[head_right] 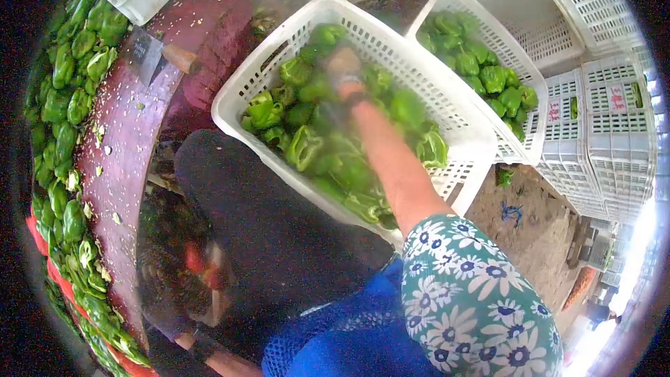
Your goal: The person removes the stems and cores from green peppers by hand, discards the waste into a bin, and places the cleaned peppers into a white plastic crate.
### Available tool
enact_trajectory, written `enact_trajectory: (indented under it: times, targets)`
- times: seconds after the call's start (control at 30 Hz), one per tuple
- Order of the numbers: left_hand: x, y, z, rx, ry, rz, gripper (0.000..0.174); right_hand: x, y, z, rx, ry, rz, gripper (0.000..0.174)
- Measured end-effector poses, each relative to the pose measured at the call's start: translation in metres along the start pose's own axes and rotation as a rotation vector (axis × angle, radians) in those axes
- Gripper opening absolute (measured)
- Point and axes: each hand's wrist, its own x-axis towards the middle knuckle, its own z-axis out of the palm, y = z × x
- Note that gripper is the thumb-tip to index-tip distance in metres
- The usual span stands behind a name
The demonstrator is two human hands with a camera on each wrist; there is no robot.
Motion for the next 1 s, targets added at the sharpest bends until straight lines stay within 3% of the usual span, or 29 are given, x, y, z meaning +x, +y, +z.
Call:
enact_trajectory:
  times: [0.03,0.07,0.1,0.13,0.17,0.2,0.23,0.3,0.37,0.43,0.5,0.57,0.63,0.67,0.7,0.77,0.83,0.87,0.9,0.97,1.0]
  targets:
    - [-0.002,0.004,0.008,-0.001,0.002,-0.001,0.045,-0.001,-0.012,-0.018,0.092,-0.112,0.072,0.026]
    - [-0.004,0.011,0.024,-0.192,0.072,-0.041,0.045,-0.002,-0.016,-0.022,0.090,-0.112,0.071,0.026]
    - [-0.006,0.015,0.034,-0.383,0.144,-0.082,0.046,-0.003,-0.019,-0.024,0.211,-0.071,0.185,0.030]
    - [-0.006,0.014,0.038,-0.384,0.147,-0.084,0.046,-0.003,-0.021,-0.026,0.332,-0.030,0.298,0.036]
    - [-0.006,0.013,0.040,-0.027,0.065,-0.002,0.046,-0.001,-0.020,-0.027,0.330,-0.033,0.296,0.036]
    - [-0.007,0.013,0.040,0.331,-0.021,0.081,0.046,0.003,-0.016,-0.028,0.276,-0.114,0.209,0.042]
    - [-0.006,0.010,0.037,0.331,-0.020,0.079,0.046,0.005,-0.013,-0.030,0.223,-0.195,0.122,0.049]
    - [-0.002,0.006,0.033,-0.044,-0.005,0.004,0.047,-0.002,-0.001,-0.011,0.242,-0.138,0.014,0.051]
    - [-0.007,0.006,0.041,0.032,-0.036,0.074,0.046,-0.011,0.006,-0.009,0.261,-0.081,-0.097,0.052]
    - [-0.011,0.008,0.036,0.112,-0.062,0.141,0.046,-0.030,-0.004,-0.037,1.307,0.092,-0.035,0.043]
    - [-0.010,0.004,0.027,0.047,-0.080,0.193,0.044,-0.027,-0.009,-0.064,1.182,0.100,-0.019,0.036]
    - [-0.005,0.019,0.037,0.212,-0.103,0.174,0.044,-0.046,-0.079,-0.168,1.309,0.101,0.045,0.035]
    - [0.004,0.040,0.065,0.379,-0.140,0.155,0.045,-0.093,-0.177,-0.237,1.025,0.547,-0.076,0.019]
    - [0.010,0.052,0.086,-0.093,-0.171,0.113,0.045,-0.109,-0.124,-0.153,1.050,0.032,-0.446,0.016]
    - [0.012,0.061,0.097,-0.562,-0.200,0.063,0.046,-0.139,-0.169,-0.187,0.860,-0.104,-0.642,0.019]
    - [0.019,0.065,0.088,-0.032,-0.343,0.232,0.047,-0.190,-0.251,-0.199,0.665,-0.283,-0.897,0.025]
    - [0.014,0.075,0.111,0.284,0.506,0.399,0.049,-0.239,-0.315,-0.202,0.469,-0.338,-1.002,0.032]
    - [-0.001,0.093,0.107,0.289,0.590,0.635,0.049,-0.251,-0.337,-0.203,0.401,-0.315,-1.001,0.035]
    - [-0.020,0.113,0.094,0.261,0.536,0.890,0.049,-0.247,-0.339,-0.202,0.397,-0.315,-1.001,0.035]
    - [-0.042,0.140,0.091,0.264,0.437,1.188,0.049,-0.241,-0.341,-0.198,0.876,0.311,-1.250,0.039]
    - [-0.048,0.146,0.094,0.257,0.404,1.243,0.048,-0.253,-0.361,-0.188,0.870,0.317,-1.244,0.039]
